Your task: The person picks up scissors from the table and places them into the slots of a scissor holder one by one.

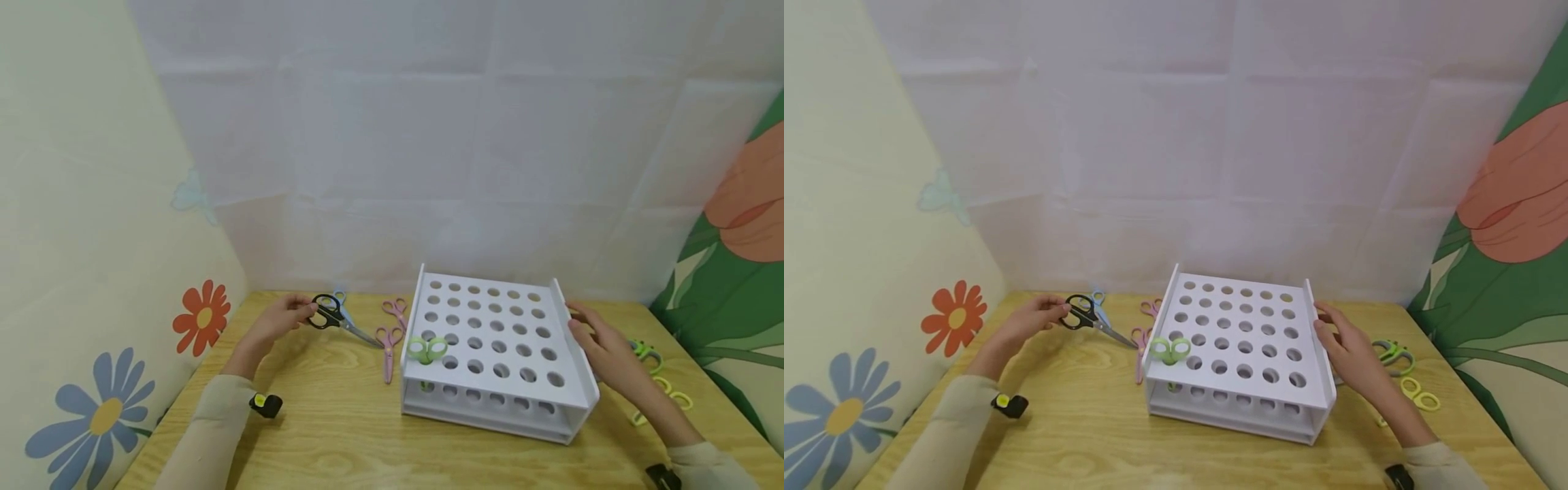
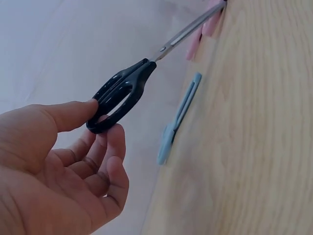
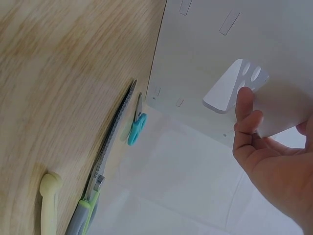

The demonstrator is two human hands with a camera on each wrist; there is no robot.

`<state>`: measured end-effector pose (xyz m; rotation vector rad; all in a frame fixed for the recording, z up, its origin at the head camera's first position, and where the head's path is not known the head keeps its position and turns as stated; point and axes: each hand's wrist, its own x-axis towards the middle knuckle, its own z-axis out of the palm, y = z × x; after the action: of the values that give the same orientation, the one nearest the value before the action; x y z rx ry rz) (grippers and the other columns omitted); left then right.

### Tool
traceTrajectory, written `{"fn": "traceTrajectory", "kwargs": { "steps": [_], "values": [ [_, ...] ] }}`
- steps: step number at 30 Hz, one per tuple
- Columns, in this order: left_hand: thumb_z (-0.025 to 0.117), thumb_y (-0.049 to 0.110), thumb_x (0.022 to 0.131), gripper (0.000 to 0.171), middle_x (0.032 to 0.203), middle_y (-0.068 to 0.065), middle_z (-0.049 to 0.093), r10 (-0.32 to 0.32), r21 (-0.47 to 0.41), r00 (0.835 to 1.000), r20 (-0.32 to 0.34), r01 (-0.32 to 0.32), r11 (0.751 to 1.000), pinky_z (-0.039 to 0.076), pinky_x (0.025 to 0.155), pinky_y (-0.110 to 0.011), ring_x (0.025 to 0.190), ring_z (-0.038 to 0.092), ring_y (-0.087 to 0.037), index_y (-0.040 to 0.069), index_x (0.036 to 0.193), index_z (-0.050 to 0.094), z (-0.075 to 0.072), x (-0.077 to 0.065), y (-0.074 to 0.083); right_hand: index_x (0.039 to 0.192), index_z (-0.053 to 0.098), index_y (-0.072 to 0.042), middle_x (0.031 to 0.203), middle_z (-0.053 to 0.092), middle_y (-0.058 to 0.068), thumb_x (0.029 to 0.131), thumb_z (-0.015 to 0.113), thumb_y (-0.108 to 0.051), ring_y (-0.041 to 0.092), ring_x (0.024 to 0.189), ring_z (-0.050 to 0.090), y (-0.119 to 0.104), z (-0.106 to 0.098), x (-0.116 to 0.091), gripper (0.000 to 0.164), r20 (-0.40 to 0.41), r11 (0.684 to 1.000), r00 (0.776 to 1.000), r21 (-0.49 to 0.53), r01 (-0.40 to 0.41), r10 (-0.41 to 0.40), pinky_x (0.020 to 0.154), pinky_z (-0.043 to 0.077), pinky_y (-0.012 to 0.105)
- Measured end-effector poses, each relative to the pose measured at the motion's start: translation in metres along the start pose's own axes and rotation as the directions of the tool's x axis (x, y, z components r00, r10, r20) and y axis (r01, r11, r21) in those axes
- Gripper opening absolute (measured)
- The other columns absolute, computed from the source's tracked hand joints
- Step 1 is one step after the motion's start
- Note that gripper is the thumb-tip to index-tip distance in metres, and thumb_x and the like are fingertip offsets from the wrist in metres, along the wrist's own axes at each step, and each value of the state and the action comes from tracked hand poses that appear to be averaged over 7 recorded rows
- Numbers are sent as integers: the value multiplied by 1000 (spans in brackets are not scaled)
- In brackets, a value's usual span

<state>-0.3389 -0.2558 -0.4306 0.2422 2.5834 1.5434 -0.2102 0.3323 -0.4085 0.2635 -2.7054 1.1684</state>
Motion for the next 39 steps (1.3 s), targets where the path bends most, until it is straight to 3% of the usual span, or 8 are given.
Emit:
{"fn": "traceTrajectory", "kwargs": {
  "steps": [9, 17, 25, 33, 39],
  "values": [
    [63, 36, 103, 43, 117, -19, 62, 46, -23, 997, -60, -48, 999, 45, 96, -55, 100, 60, -27, -1, 126, 58, 5, -4, 20, 158, 30, -4, 141, 45, 35, 112, 39, -33, 56, 116, 56, 1, 1, 0, 55, -10, 1000, 1000, 1, 21, -20, 83, 55, 59],
    [65, 38, 101, 41, 108, -15, 63, 95, -28, 985, -143, -100, 995, 47, 85, -42, 98, 57, -31, 2, 120, 64, 14, -9, 39, 158, 31, -4, 142, 45, 36, 112, 39, -33, 57, 116, 56, 1, 2, 1, 55, -19, 1000, 1000, -4, 22, -22, 84, 54, 61],
    [71, 41, 97, 44, 108, -14, 69, 127, -87, 965, -229, -150, 985, 48, 82, -34, 96, 59, -24, 3, 119, 68, 26, -7, 42, 158, 30, -5, 143, 44, 36, 112, 39, -33, 58, 117, 54, 0, 2, 0, 55, -10, 1000, 1000, 1, 24, -24, 84, 54, 62],
    [72, 44, 95, 44, 107, -13, 69, 162, -108, 955, -249, -194, 975, 49, 85, -46, 97, 60, -29, 6, 118, 69, 37, -11, 48, 158, 30, -4, 142, 44, 36, 112, 38, -33, 58, 116, 55, 0, 2, 0, 55, -3, 1000, 1000, 0, 21, -21, 83, 54, 61],
    [73, 44, 94, 44, 102, -11, 68, 184, -135, 954, -238, -220, 966, 49, 79, -36, 92, 59, -26, 7, 118, 69, 47, -8, 50, 158, 30, -5, 142, 45, 35, 112, 38, -34, 58, 117, 54, -2, 0, -1, 55, -8, 1000, 1000, -2, 11, -11, 84, 54, 63]
  ]
}}
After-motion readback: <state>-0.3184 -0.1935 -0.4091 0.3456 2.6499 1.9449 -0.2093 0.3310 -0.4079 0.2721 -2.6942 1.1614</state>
